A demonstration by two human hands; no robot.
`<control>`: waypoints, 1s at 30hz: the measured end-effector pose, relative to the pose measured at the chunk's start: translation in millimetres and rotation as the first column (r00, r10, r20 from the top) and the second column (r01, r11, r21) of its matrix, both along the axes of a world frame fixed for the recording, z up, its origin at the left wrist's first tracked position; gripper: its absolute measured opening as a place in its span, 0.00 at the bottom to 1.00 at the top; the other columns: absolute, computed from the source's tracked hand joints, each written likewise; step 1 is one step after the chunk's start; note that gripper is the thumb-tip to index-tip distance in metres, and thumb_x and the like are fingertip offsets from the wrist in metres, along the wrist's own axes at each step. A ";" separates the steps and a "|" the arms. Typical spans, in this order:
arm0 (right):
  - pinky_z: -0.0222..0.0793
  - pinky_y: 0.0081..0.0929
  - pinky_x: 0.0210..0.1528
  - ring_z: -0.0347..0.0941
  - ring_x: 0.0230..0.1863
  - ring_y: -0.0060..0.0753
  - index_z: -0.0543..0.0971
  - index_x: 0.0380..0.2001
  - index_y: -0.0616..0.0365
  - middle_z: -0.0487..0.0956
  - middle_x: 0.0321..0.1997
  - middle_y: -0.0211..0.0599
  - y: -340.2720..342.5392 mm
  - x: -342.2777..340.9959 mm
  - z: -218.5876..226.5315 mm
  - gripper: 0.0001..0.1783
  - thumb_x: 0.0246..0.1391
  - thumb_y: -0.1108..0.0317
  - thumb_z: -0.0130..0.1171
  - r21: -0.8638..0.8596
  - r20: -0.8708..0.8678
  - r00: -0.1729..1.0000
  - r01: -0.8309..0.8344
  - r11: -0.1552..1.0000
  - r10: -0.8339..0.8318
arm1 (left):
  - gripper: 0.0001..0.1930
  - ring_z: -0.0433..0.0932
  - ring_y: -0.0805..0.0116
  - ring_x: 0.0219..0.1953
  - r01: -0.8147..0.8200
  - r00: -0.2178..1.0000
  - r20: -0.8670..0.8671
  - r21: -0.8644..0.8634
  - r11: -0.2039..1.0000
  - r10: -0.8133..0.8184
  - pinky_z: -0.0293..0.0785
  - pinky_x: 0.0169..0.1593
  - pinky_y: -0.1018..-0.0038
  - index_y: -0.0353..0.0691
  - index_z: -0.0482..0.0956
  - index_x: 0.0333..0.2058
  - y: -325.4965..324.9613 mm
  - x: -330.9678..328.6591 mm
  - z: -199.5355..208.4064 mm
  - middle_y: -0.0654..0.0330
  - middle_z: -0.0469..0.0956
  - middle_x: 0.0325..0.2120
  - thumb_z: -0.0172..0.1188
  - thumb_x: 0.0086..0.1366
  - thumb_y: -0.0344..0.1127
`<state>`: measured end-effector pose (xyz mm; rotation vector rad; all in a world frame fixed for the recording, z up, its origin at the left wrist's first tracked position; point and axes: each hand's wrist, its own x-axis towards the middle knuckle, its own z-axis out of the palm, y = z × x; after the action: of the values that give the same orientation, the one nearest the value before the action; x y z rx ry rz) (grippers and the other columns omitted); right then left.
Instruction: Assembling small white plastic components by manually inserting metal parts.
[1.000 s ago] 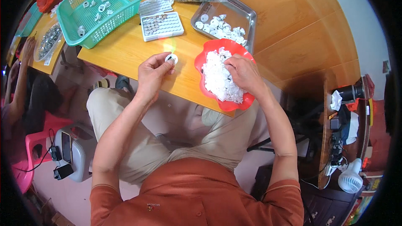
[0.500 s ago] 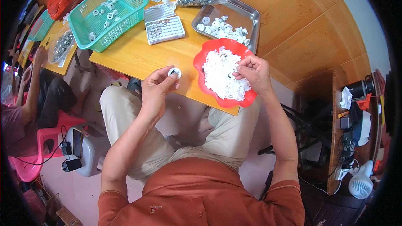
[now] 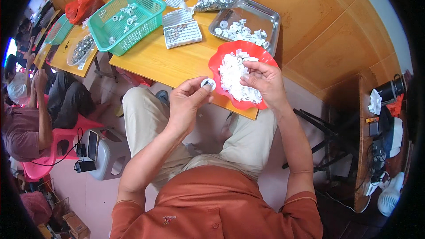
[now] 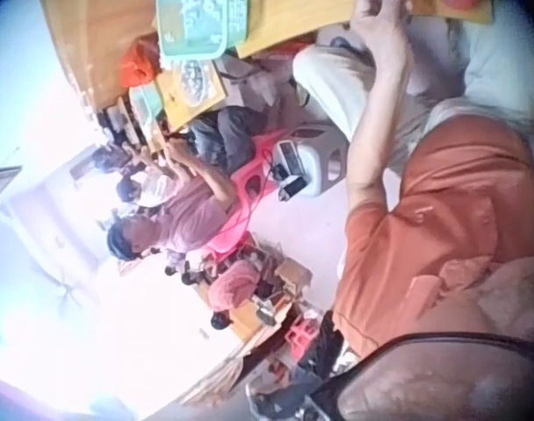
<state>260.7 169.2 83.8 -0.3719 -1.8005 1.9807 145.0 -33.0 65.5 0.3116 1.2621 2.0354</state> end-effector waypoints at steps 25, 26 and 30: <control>0.79 0.21 0.42 0.79 0.38 0.25 0.78 0.44 0.69 0.80 0.39 0.40 -44.3 4.7 -2.7 0.12 0.57 0.78 0.56 -0.024 0.069 0.995 -0.069 0.997 0.070 | 0.12 0.79 0.75 0.36 0.034 0.999 0.013 0.015 0.999 -0.034 0.79 0.39 0.79 0.31 0.77 0.46 7.4 21.7 0.4 0.59 0.81 0.37 0.60 0.63 0.25; 0.78 0.21 0.42 0.79 0.38 0.24 0.78 0.44 0.69 0.80 0.39 0.40 -45.1 4.8 -2.1 0.12 0.57 0.79 0.56 -0.026 0.072 0.995 -0.064 0.998 0.066 | 0.12 0.79 0.74 0.36 0.041 0.999 0.016 0.022 0.999 -0.042 0.79 0.39 0.78 0.31 0.77 0.46 7.4 21.7 -0.3 0.59 0.81 0.37 0.61 0.63 0.26; 0.78 0.20 0.42 0.78 0.38 0.24 0.78 0.44 0.70 0.80 0.40 0.38 -43.2 4.4 -4.3 0.12 0.55 0.80 0.56 0.062 0.038 0.996 -0.082 0.995 0.079 | 0.12 0.79 0.74 0.36 0.040 0.999 0.026 0.013 0.999 -0.041 0.79 0.39 0.78 0.31 0.77 0.46 9.0 22.5 -2.4 0.58 0.81 0.37 0.61 0.63 0.26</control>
<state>265.2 126.0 79.5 -0.3208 -1.9236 1.9767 167.5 -23.9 63.1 0.3126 1.2178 2.0076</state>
